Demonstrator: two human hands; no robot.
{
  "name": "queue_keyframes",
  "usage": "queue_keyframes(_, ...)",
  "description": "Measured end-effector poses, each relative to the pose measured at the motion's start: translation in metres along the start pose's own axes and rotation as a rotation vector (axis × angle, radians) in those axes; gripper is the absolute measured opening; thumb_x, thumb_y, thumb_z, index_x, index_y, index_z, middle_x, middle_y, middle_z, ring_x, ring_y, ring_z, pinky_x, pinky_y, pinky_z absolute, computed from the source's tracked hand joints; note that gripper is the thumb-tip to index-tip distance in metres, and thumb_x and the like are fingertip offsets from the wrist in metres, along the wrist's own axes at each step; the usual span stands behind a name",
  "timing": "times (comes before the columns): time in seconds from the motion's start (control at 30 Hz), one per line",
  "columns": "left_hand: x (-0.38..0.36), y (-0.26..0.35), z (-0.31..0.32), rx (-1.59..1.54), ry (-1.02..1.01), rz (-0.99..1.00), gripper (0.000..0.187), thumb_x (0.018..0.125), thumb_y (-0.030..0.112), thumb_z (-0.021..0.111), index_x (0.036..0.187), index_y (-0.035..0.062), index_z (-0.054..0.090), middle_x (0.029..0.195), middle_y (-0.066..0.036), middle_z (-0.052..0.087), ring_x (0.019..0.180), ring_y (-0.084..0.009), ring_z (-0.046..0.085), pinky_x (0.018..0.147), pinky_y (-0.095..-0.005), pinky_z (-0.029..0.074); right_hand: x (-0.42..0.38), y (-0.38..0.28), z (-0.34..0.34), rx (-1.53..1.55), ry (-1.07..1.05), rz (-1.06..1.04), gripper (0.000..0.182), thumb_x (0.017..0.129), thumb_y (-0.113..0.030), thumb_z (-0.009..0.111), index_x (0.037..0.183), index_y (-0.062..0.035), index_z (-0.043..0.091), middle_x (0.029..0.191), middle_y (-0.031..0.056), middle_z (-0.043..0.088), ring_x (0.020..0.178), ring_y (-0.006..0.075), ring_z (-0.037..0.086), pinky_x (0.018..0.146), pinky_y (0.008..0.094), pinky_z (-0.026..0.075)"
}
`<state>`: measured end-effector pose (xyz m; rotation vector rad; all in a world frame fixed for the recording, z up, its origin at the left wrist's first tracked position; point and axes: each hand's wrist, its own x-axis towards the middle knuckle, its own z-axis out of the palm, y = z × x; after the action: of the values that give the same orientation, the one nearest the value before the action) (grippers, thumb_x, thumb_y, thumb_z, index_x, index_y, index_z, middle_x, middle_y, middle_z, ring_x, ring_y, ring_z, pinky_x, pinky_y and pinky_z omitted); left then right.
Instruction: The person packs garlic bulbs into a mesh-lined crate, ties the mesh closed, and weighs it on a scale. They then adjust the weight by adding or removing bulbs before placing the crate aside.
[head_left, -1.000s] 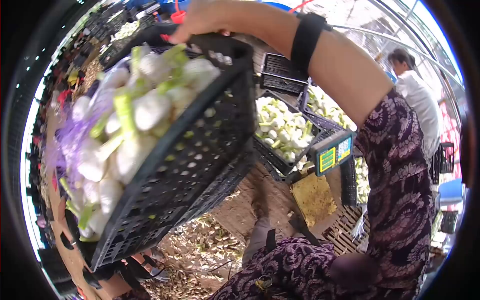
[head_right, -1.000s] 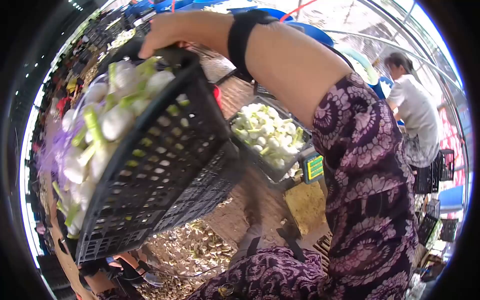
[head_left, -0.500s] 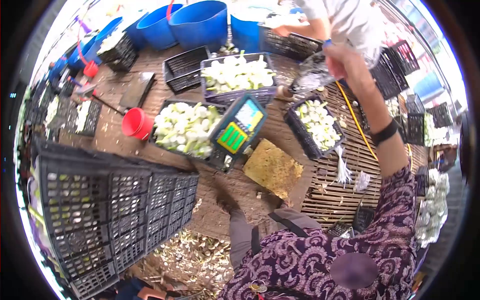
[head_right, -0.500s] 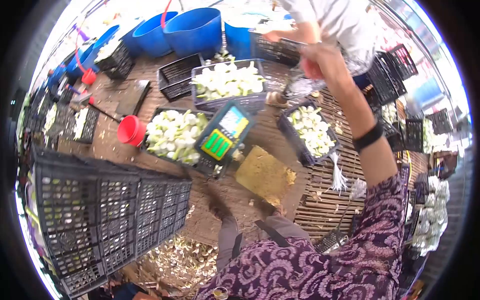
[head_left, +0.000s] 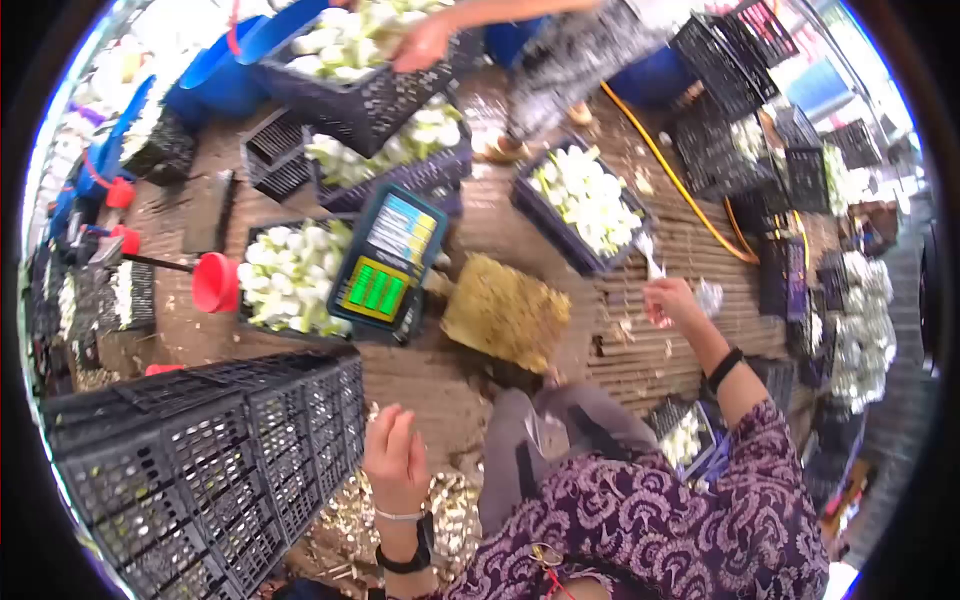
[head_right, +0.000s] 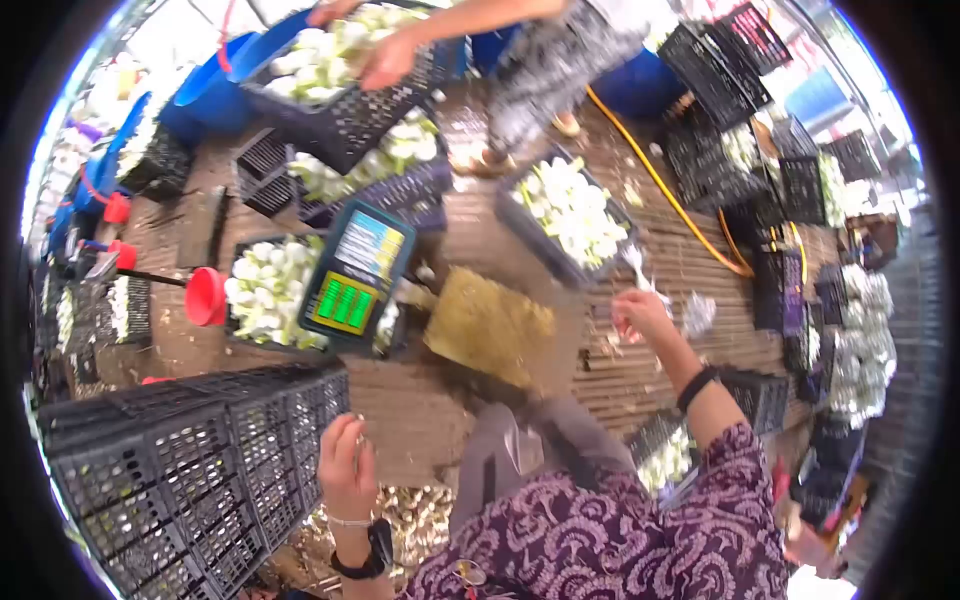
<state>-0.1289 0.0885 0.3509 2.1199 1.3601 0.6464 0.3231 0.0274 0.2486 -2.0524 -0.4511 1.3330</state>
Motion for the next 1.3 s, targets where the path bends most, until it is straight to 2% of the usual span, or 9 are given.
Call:
queue_keyframes(0.4,0.019,-0.020,0.124,0.013,-0.367,0.000,0.026,0.073,0.007,0.057,0.099,0.0050,0.055,0.095,-0.011,0.056,0.083,-0.0310,0.053,0.072,-0.0393,0.043,0.053,0.063,-0.045,-0.520,0.018,0.118,0.018,0.071,-0.009,0.057,0.085,0.0005,0.064,0.062,0.0079,0.060,0.049,0.0145,0.058,0.041,0.0273,0.048)
queue_keyframes(0.57,0.039,-0.012,0.232,-0.324,-0.434,-0.302,0.021,0.075,0.006,0.057,0.095,0.0022,0.057,0.091,-0.014,0.058,0.084,-0.0344,0.055,0.072,-0.0363,0.045,0.155,0.088,-0.084,-0.835,-0.010,-0.004,0.023,0.070,-0.020,0.062,0.086,-0.0037,0.065,0.080,0.0147,0.065,0.073,0.0254,0.063,0.069,0.0335,0.050)
queue_keyframes(0.63,0.040,-0.009,0.290,-0.325,-0.391,-0.322,0.019,0.077,0.007,0.057,0.095,-0.0002,0.058,0.086,-0.014,0.061,0.076,-0.0288,0.060,0.068,-0.0332,0.047,0.212,0.088,-0.094,-0.852,0.020,-0.066,0.025,0.070,-0.024,0.060,0.085,-0.0050,0.065,0.083,0.0160,0.064,0.080,0.0287,0.062,0.073,0.0353,0.048)
queue_keyframes(0.73,0.037,-0.018,0.405,-0.859,-0.282,-0.890,0.019,0.082,0.006,0.058,0.099,-0.0025,0.060,0.088,-0.007,0.062,0.071,-0.0105,0.058,0.061,-0.0229,0.048,0.354,0.132,-0.125,-0.899,0.081,-0.368,0.021,0.069,-0.020,0.059,0.082,-0.0041,0.062,0.077,0.0163,0.063,0.076,0.0317,0.061,0.070,0.0377,0.048)
queue_keyframes(0.83,0.060,-0.012,0.518,-1.008,-0.181,-1.117,0.019,0.082,0.005,0.058,0.100,-0.0027,0.059,0.087,-0.007,0.062,0.070,-0.0097,0.058,0.060,-0.0215,0.047,0.450,0.113,-0.137,-0.812,0.340,-0.450,0.027,0.069,-0.016,0.057,0.093,-0.0039,0.060,0.090,0.0200,0.060,0.086,0.0335,0.059,0.077,0.0381,0.046)
queue_keyframes(0.97,0.118,-0.049,0.663,-0.865,0.010,-0.930,0.046,0.079,0.001,0.057,0.122,-0.0050,0.043,0.104,-0.012,0.059,0.089,-0.0168,0.058,0.070,-0.0252,0.048,0.562,0.108,-0.147,-0.738,0.287,-0.297,0.046,0.068,-0.008,0.052,0.114,-0.0009,0.053,0.103,0.0188,0.059,0.101,0.0327,0.054,0.088,0.0370,0.042)
queue_keyframes(1.1,0.209,-0.064,0.721,-1.096,0.146,-1.163,0.061,0.068,-0.006,0.056,0.127,-0.0005,0.039,0.106,-0.011,0.056,0.094,-0.0185,0.055,0.077,-0.0297,0.046,0.619,0.093,-0.172,-0.038,-0.418,-0.006,0.058,0.061,-0.006,0.054,0.119,0.0000,0.051,0.106,0.0099,0.058,0.097,0.0244,0.054,0.082,0.0345,0.042)
queue_keyframes(1.23,0.250,-0.056,0.736,-1.218,0.242,-1.196,0.047,0.066,-0.007,0.055,0.112,0.0022,0.048,0.096,-0.008,0.057,0.081,-0.0180,0.056,0.069,-0.0312,0.047,0.594,0.054,-0.152,-0.018,-0.265,0.228,0.044,0.074,-0.028,0.061,0.112,-0.0070,0.053,0.101,0.0034,0.058,0.089,0.0152,0.053,0.074,0.0361,0.041)
queue_keyframes(1.3,0.245,-0.061,0.754,-0.972,0.273,-1.186,0.046,0.066,-0.006,0.056,0.111,0.0010,0.048,0.096,-0.008,0.058,0.081,-0.0187,0.056,0.070,-0.0313,0.046,0.588,0.068,-0.121,-0.358,-0.187,-0.135,0.037,0.075,-0.031,0.062,0.098,-0.0021,0.058,0.088,0.0044,0.059,0.079,0.0140,0.054,0.066,0.0298,0.042)
